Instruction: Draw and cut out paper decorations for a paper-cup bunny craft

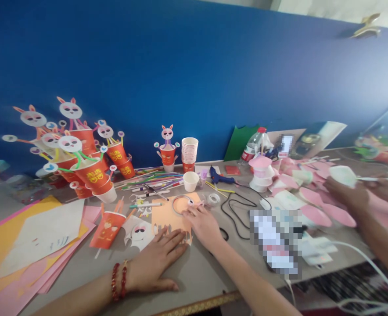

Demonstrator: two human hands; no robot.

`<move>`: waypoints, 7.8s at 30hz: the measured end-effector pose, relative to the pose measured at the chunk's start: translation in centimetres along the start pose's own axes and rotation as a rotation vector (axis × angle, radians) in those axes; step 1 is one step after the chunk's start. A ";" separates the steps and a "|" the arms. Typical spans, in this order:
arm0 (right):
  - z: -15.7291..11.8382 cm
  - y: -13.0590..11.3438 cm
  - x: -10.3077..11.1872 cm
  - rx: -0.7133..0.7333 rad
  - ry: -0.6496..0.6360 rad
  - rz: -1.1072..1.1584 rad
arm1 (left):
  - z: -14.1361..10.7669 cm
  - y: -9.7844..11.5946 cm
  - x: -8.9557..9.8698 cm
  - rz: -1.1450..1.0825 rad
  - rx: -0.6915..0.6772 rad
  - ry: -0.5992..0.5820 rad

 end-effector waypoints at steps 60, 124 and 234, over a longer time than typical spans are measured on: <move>-2.1 6.0 1.7 -0.121 0.199 -0.338 | -10.2 -3.5 4.4 0.421 0.509 0.140; -8.0 -4.3 4.5 0.171 0.034 0.393 | -1.9 -3.6 4.8 0.145 0.346 0.250; -5.1 1.7 4.8 -0.142 0.152 0.017 | -4.8 1.2 0.9 0.003 0.327 0.010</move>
Point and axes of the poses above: each hand's wrist, its own z-axis towards the middle knuckle, its own x-axis out of the back of the hand, y = z × x, the point moved 9 cm from there along z, towards the middle knuckle, and after that the axes turned 13 degrees about -x, right-handed, at the moved point
